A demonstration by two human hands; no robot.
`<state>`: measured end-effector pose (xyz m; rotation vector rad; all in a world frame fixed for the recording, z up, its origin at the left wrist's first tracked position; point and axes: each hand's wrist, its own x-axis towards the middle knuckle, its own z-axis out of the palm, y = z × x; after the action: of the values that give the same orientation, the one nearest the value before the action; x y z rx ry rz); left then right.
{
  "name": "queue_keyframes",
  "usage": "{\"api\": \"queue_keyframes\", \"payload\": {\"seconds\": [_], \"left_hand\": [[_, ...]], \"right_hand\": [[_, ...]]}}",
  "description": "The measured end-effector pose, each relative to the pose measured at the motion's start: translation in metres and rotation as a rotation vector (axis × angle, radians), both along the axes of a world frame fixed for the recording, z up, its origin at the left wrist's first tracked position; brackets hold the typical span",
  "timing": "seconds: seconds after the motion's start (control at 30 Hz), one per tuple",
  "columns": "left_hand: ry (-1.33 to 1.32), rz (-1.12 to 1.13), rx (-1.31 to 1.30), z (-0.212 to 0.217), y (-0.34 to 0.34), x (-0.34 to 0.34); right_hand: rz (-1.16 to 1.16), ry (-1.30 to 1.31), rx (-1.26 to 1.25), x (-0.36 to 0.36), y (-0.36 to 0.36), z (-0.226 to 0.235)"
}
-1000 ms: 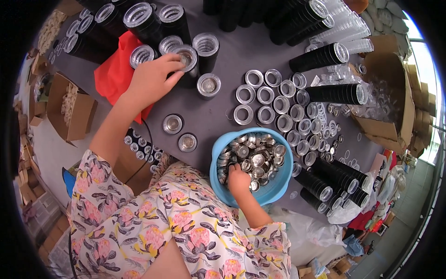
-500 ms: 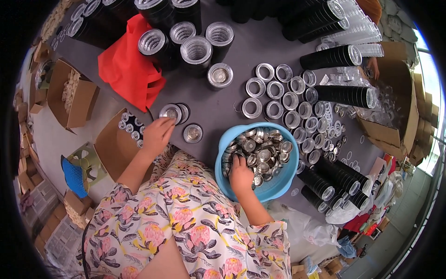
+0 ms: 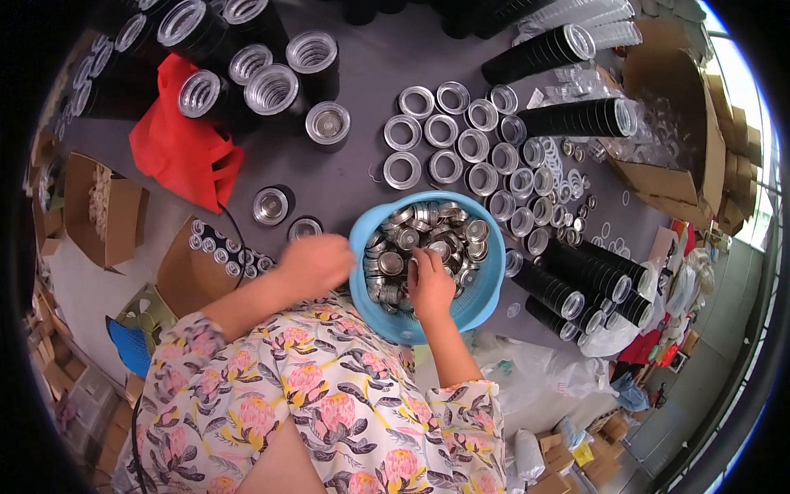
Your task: The person assembles cylindrical light fixtures by hand, fitting metal rings and reflectors onto the components at a table, and packs the assembled fixtures into a cardboard box.
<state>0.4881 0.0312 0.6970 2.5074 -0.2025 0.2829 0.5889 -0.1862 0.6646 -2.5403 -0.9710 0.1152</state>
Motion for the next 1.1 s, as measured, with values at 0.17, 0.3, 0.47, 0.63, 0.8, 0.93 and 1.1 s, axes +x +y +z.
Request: {"api": "queue_keyframes", "payload": {"seconds": [0.17,0.3,0.47,0.63,0.8,0.93,1.1], "left_hand": [[0.164,-0.201,0.415,-0.048,-0.078,0.033],[0.354,-0.413,0.482,-0.054,-0.082,0.036],[0.376,-0.239,0.532,-0.058,-0.103,0.033],[0.293,-0.16,0.498,-0.061,-0.106,0.045],[0.341,-0.071,-0.144,-0.024,-0.075,0.03],[0.204,0.268,-0.92,0.04,-0.006,0.024],[-0.428,0.595,-0.25,0.076,0.104,0.041]], "right_hand": [[0.001,0.057,-0.071,-0.002,-0.007,-0.001],[-0.135,0.031,-0.061,-0.009,-0.015,-0.004],[-0.196,0.027,-0.108,0.004,-0.021,-0.02],[-0.09,0.039,0.027,0.021,-0.017,-0.014],[-0.188,0.454,0.224,0.026,-0.037,-0.039],[-0.32,0.799,0.325,0.034,-0.03,-0.032],[-0.487,1.121,0.19,0.049,-0.029,-0.004]]}}
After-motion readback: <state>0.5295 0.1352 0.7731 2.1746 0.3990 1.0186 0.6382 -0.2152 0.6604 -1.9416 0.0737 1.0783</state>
